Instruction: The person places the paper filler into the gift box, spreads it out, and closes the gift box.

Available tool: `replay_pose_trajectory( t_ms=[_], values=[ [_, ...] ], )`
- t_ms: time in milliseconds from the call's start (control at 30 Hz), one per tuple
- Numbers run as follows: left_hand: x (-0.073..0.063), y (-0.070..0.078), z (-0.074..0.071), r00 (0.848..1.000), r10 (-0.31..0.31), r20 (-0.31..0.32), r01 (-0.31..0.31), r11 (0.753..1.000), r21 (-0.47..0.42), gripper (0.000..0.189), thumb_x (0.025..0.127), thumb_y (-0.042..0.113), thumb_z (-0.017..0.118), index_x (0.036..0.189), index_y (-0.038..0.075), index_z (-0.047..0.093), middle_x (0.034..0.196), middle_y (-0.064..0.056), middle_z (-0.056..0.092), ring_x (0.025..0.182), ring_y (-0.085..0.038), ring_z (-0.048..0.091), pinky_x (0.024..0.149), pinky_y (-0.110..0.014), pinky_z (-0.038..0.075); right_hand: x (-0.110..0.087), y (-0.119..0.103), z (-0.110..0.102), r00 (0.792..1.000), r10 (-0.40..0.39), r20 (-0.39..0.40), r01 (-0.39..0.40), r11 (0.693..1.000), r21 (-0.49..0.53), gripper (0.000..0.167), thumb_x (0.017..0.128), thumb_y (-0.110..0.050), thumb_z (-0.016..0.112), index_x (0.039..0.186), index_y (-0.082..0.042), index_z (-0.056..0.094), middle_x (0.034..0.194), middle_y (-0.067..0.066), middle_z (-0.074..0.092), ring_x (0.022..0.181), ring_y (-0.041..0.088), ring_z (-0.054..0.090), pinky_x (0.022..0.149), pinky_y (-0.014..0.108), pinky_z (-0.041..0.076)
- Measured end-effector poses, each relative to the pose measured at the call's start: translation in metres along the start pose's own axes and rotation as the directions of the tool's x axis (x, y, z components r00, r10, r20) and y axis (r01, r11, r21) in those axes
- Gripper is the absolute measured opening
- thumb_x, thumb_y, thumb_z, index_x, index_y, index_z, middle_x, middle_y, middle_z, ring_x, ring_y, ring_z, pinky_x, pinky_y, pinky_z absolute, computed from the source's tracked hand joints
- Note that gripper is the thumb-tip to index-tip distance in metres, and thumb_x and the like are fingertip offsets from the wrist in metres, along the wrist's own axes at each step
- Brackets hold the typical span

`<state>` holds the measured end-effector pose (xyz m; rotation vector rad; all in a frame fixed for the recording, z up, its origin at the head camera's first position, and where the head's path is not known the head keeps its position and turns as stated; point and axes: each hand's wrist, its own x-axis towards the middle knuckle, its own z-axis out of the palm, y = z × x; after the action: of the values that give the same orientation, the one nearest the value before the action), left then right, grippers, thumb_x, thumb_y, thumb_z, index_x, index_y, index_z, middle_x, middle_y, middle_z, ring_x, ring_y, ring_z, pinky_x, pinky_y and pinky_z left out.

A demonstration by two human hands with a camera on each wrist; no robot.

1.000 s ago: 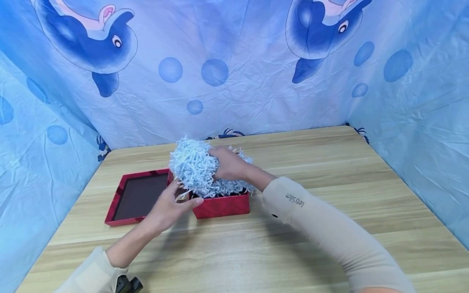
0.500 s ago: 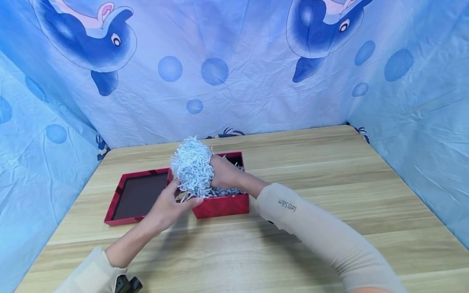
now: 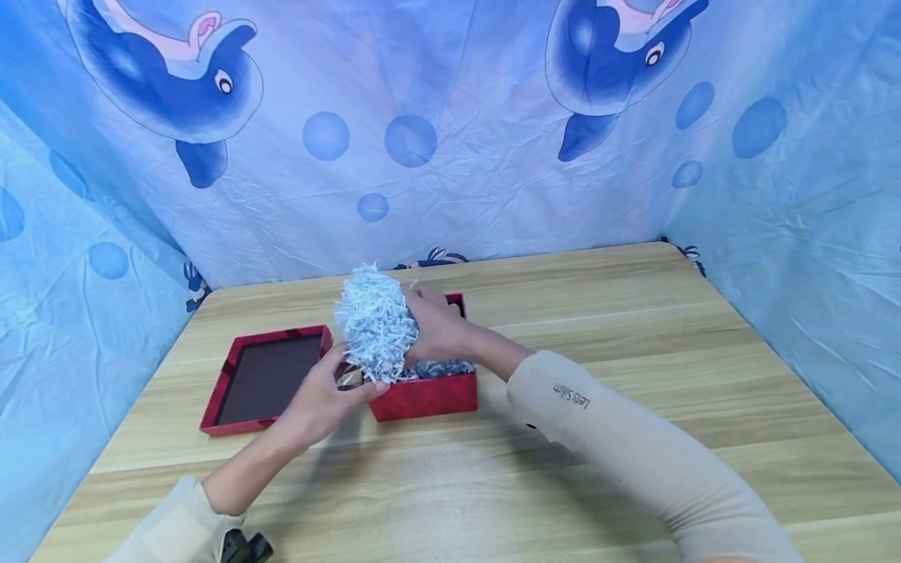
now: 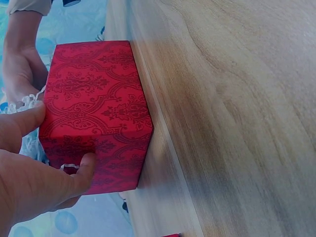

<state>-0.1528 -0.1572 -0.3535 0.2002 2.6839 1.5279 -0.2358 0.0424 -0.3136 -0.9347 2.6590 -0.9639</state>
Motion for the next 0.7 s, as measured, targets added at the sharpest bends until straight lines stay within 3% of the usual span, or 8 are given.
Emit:
replay_pose_trajectory(
  t_ms=[167, 367, 700],
  values=[
    [0.000, 0.000, 0.002, 1.000, -0.016, 0.016, 0.017, 0.998, -0.063, 0.073, 0.082, 0.025, 0.078, 0.142, 0.012, 0.040, 0.142, -0.007, 0.042, 0.129, -0.027, 0.045, 0.097, -0.040, 0.049, -0.007, -0.004, -0.011, 0.999, 0.015, 0.040, -0.013, 0.999, -0.050, 0.112, 0.069, -0.015, 0.086, 0.155, -0.017, 0.015, 0.156, 0.014, 0.020, 0.143, 0.032, 0.016, 0.110, 0.065, 0.019],
    [0.000, -0.002, 0.002, 1.000, 0.007, 0.019, -0.006, 0.998, -0.070, 0.074, 0.082, 0.025, 0.078, 0.142, 0.010, 0.040, 0.142, -0.009, 0.043, 0.127, -0.030, 0.048, 0.095, -0.039, 0.050, -0.014, -0.009, -0.024, 0.998, -0.018, 0.063, 0.019, 1.000, -0.017, 0.125, 0.069, -0.021, 0.087, 0.155, -0.024, -0.004, 0.161, 0.007, 0.000, 0.147, 0.029, 0.001, 0.114, 0.061, 0.008],
    [-0.004, -0.001, 0.000, 1.000, 0.003, 0.013, -0.002, 1.000, -0.007, 0.076, 0.081, 0.029, 0.079, 0.144, 0.012, 0.039, 0.144, -0.006, 0.042, 0.130, -0.027, 0.044, 0.097, -0.041, 0.049, -0.015, -0.015, -0.020, 0.995, -0.099, 0.021, 0.100, 0.993, -0.061, 0.100, 0.089, -0.049, 0.063, 0.155, -0.020, -0.006, 0.160, 0.005, -0.012, 0.146, 0.024, -0.011, 0.112, 0.065, 0.000]
  ],
)
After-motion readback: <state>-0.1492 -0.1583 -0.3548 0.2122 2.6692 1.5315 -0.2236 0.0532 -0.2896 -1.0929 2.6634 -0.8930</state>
